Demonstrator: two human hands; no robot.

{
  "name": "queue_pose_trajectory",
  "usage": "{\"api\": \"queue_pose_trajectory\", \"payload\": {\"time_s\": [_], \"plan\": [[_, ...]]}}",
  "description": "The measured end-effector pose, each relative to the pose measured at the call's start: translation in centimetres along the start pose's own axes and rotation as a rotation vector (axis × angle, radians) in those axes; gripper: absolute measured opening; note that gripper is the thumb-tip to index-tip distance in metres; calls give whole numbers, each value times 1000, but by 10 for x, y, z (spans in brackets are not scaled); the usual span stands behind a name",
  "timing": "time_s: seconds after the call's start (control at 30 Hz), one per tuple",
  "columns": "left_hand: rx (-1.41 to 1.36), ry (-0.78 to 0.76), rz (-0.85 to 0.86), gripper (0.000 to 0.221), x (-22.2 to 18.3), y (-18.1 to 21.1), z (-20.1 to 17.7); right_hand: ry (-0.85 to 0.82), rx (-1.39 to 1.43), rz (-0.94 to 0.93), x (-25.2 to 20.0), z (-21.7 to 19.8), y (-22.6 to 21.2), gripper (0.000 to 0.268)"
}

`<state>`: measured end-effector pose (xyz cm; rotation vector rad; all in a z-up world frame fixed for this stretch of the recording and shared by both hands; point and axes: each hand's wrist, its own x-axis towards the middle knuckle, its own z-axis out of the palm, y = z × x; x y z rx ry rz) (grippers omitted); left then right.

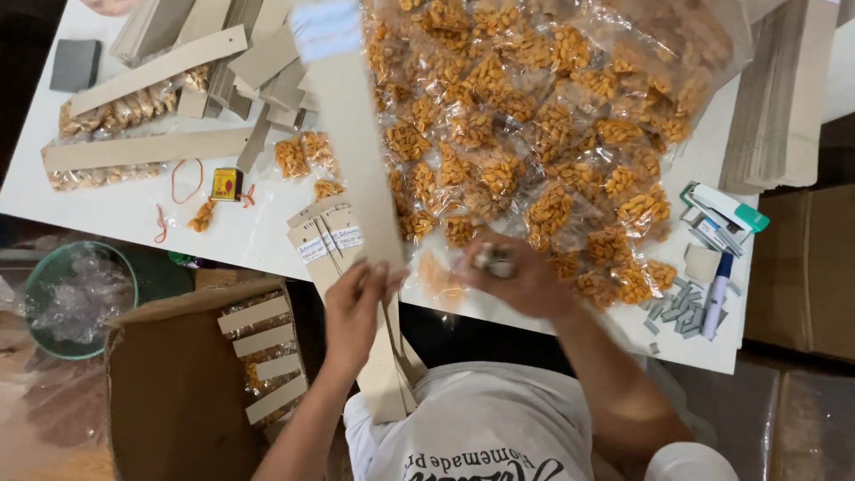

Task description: Attaching small plastic bags of nuts to cardboard display strips using a stapler.

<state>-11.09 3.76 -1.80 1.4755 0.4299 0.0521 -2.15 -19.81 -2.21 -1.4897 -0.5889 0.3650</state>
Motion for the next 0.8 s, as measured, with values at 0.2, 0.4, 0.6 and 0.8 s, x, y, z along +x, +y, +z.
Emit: {"api": "queue_pose_trajectory", "payload": {"time_s": [0.2, 0.4, 0.6, 0.8], "plan": [[-167, -134, -3, 28, 27, 40, 50, 44, -787, -192, 38, -4, -41, 47], [-72, -195, 159, 20, 53, 1, 36, 164, -539, -93, 57, -3, -57, 23], [-210, -196, 174, 22, 35, 70, 53, 139, -153, -30, 70, -9, -68, 28], [-146, -198, 213, 24, 46, 37, 48, 143, -83, 6, 79, -16, -55, 32]]}}
